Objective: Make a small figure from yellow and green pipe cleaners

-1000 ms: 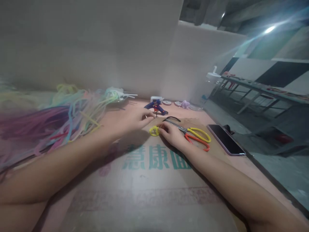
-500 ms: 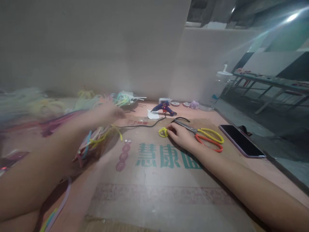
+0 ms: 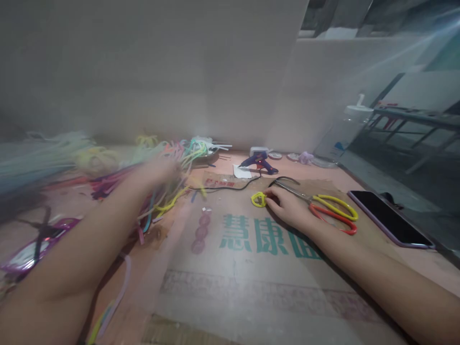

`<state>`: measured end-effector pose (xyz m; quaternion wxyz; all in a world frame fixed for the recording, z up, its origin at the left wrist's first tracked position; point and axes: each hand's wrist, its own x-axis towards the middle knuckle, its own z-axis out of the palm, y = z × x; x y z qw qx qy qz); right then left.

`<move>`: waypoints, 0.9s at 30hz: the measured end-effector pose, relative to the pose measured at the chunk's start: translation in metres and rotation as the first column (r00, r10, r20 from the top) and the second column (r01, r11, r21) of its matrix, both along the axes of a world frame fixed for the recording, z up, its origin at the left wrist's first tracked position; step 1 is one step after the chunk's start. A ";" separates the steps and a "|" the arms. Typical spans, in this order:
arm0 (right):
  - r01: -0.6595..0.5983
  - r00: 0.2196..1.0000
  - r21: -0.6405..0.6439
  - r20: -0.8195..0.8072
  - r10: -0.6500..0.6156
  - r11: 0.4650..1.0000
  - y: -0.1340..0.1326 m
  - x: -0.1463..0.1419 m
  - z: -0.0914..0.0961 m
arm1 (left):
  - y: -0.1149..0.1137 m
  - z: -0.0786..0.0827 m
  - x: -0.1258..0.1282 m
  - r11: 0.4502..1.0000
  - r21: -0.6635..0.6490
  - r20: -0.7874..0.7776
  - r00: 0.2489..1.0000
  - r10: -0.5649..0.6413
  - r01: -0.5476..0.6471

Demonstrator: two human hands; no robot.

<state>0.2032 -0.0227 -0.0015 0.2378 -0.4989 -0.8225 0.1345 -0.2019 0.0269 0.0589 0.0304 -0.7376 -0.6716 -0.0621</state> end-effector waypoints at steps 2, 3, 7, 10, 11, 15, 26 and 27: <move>-0.008 1.000 0.006 0.026 0.008 1.000 0.000 0.000 0.000 | -0.004 0.009 0.005 0.998 0.067 -0.043 0.999 0.019 -0.016; -0.012 0.999 0.013 0.040 0.011 1.000 -0.001 0.000 0.001 | -0.007 0.015 0.007 0.990 0.132 -0.027 0.998 0.050 -0.046; -0.024 0.997 0.040 0.076 0.021 0.999 -0.001 0.001 0.000 | -0.018 0.037 0.013 0.939 0.326 0.119 0.990 0.078 -0.113; -0.036 0.997 0.062 0.077 0.031 0.997 -0.001 0.000 0.000 | -0.026 0.047 0.014 0.906 0.390 0.205 0.975 0.087 -0.163; -0.039 0.996 0.068 0.078 0.034 0.997 -0.002 0.000 0.001 | -0.028 0.049 0.014 0.897 0.399 0.245 0.965 0.093 -0.188; -0.044 0.995 0.067 0.092 0.038 0.997 -0.003 -0.001 0.002 | -0.031 0.053 0.016 0.910 0.341 0.370 0.924 0.101 -0.236; -0.056 0.994 0.066 0.093 0.050 0.996 -0.002 0.001 0.000 | -0.010 0.026 -0.015 0.954 0.157 0.006 0.966 0.257 -0.255; -0.058 0.994 0.068 0.092 0.052 0.996 -0.002 0.000 0.000 | -0.009 0.024 -0.016 0.959 0.131 -0.039 0.965 0.258 -0.251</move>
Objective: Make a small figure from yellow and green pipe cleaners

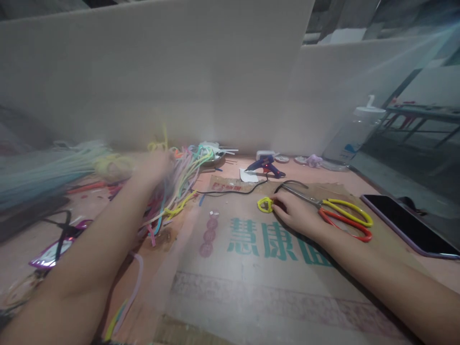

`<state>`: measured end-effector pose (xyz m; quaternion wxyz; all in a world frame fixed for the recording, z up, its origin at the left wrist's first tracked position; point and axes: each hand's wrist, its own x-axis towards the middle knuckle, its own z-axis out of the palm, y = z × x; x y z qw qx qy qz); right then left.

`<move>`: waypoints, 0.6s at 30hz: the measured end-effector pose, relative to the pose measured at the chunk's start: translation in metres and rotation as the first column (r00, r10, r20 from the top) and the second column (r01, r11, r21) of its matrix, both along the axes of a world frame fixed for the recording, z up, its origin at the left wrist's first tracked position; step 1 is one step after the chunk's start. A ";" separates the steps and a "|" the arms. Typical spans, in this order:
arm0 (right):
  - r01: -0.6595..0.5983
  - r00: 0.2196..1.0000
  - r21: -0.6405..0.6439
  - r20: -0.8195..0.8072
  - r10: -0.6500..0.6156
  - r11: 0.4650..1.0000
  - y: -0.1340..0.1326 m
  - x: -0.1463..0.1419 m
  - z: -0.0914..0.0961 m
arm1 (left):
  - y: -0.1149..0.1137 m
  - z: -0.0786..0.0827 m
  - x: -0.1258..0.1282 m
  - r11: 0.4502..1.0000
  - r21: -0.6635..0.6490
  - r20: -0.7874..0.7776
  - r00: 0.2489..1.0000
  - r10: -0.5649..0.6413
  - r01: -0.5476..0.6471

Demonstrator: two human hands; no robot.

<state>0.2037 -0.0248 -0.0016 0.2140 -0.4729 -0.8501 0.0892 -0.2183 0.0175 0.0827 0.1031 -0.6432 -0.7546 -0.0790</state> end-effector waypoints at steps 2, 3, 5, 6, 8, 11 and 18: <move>-0.002 1.000 0.007 0.002 0.002 1.000 0.000 0.000 0.000 | 0.001 -0.003 0.001 0.999 -0.032 -0.052 0.999 0.006 -0.008; -0.004 1.000 0.011 0.003 0.004 1.000 0.000 0.000 0.000 | 0.001 -0.004 0.003 1.000 -0.022 -0.071 0.997 0.013 -0.015; -0.014 1.000 0.018 0.001 0.014 1.000 0.001 0.001 -0.001 | 0.001 -0.006 0.009 1.000 0.028 -0.112 0.994 -0.004 0.008; -0.020 1.000 0.020 0.001 0.020 1.000 0.001 0.001 -0.001 | 0.002 -0.007 0.012 0.998 0.050 -0.132 0.991 -0.028 0.034; -0.027 1.000 0.019 0.009 0.027 0.999 0.002 0.001 -0.001 | 0.002 -0.011 0.016 0.993 0.057 -0.141 0.986 -0.091 0.100; -0.030 0.999 0.010 0.032 0.030 1.000 0.001 0.000 0.001 | 0.004 -0.019 0.016 0.989 -0.047 -0.091 0.985 -0.144 0.140; -0.040 0.997 0.015 0.071 0.039 0.999 -0.001 -0.001 0.005 | 0.009 -0.027 0.000 0.985 -0.156 0.046 0.997 -0.062 0.069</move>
